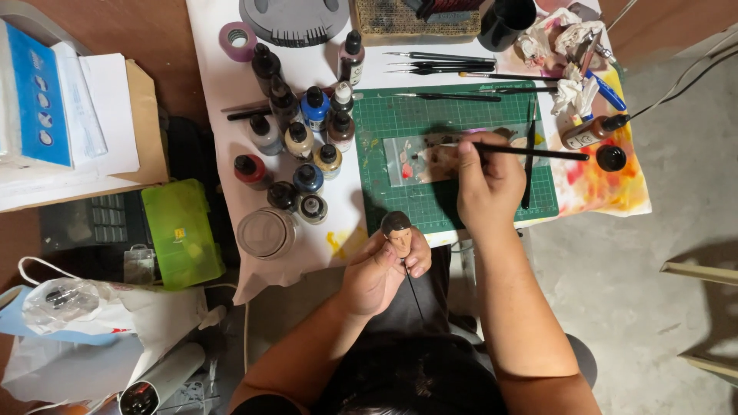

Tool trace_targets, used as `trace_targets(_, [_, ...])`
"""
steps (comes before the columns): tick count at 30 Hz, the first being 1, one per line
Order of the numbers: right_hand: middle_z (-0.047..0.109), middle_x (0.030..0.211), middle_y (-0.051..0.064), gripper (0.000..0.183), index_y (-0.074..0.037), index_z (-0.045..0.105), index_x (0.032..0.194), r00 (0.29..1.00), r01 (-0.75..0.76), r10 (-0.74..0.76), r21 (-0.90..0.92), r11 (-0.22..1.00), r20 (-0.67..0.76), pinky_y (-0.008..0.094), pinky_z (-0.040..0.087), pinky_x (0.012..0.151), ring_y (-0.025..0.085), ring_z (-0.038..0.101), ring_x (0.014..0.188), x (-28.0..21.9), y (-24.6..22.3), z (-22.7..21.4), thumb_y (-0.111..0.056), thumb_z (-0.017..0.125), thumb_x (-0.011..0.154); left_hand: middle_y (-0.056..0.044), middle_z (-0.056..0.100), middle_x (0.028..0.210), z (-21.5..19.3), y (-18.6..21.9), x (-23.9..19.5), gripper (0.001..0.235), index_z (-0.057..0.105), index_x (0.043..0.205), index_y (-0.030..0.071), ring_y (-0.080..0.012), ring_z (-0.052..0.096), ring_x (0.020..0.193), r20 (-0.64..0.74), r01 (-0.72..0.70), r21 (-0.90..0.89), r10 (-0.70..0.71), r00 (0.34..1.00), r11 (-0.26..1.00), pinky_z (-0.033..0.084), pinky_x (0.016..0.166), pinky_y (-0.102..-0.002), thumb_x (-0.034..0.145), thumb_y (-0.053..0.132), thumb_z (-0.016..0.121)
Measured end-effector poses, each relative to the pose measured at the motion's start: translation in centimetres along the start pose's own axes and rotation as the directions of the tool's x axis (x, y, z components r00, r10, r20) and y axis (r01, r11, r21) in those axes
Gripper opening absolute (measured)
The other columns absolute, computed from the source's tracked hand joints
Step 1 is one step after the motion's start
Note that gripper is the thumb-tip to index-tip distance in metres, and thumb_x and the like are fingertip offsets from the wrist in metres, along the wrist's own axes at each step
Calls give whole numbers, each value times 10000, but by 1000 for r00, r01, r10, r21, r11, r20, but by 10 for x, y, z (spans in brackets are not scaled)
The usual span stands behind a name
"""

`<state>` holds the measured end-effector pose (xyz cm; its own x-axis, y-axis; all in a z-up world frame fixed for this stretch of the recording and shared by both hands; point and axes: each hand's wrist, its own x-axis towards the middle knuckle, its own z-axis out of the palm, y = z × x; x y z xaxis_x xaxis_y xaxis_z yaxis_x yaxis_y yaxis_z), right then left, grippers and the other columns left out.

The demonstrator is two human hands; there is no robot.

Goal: Painting fine facial details on a small figurine head using a fine-tip brush and miniature paints.

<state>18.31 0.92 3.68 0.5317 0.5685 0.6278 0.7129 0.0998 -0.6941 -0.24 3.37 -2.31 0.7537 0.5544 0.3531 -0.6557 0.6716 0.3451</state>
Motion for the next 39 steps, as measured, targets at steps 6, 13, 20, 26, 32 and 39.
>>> trace_targets(6, [705,740,128,54,-10,697,1018,999,-13,14,-35,999,32,370,554,652,270,712,649,14,-2,2,21,659,1039,-90,381,828,-2,-2,-1,154,438,970,84,-222,426,777,-3,9,-25,-9,1000,1000,413,705,-324,1061,208,447])
trace_targets(13, [658,774,146,43,1,738,1047,993,77,-63,-137,988,102,401,509,665,352,655,693,12,-6,12,-12,714,1013,-105,396,832,-2,0,-1,169,449,975,64,-231,447,777,8,1,-5,-1,1000,1000,421,708,-322,1065,207,441])
trace_targets(20, [674,762,134,42,2,735,1043,993,62,-50,-121,991,103,397,526,682,341,674,702,13,-6,10,-2,720,1004,-105,401,839,0,0,-1,157,454,978,69,-228,451,784,7,12,-12,-12,1000,1000,428,719,-328,1064,201,444])
trace_targets(26, [679,748,134,48,21,689,1042,1000,6,-5,32,999,-24,364,548,713,245,666,699,8,-2,4,27,642,1037,-106,401,828,-4,-3,-1,165,447,972,72,-234,456,776,16,11,-16,-11,1000,1000,426,717,-333,1064,208,445])
trace_targets(32, [660,797,155,95,59,631,1073,988,-43,68,172,984,-141,336,543,770,207,647,757,0,1,-16,29,542,1056,-101,408,820,-6,-3,0,188,450,960,75,-235,461,770,20,13,-13,-13,1000,1000,427,709,-334,1063,231,471])
trace_targets(39, [659,693,154,109,60,692,1046,999,-34,34,-7,999,36,340,537,569,233,645,533,16,-8,-15,7,597,1058,-103,410,807,-5,0,1,238,438,918,91,-236,461,757,55,37,42,-39,998,998,426,712,-347,1074,268,476])
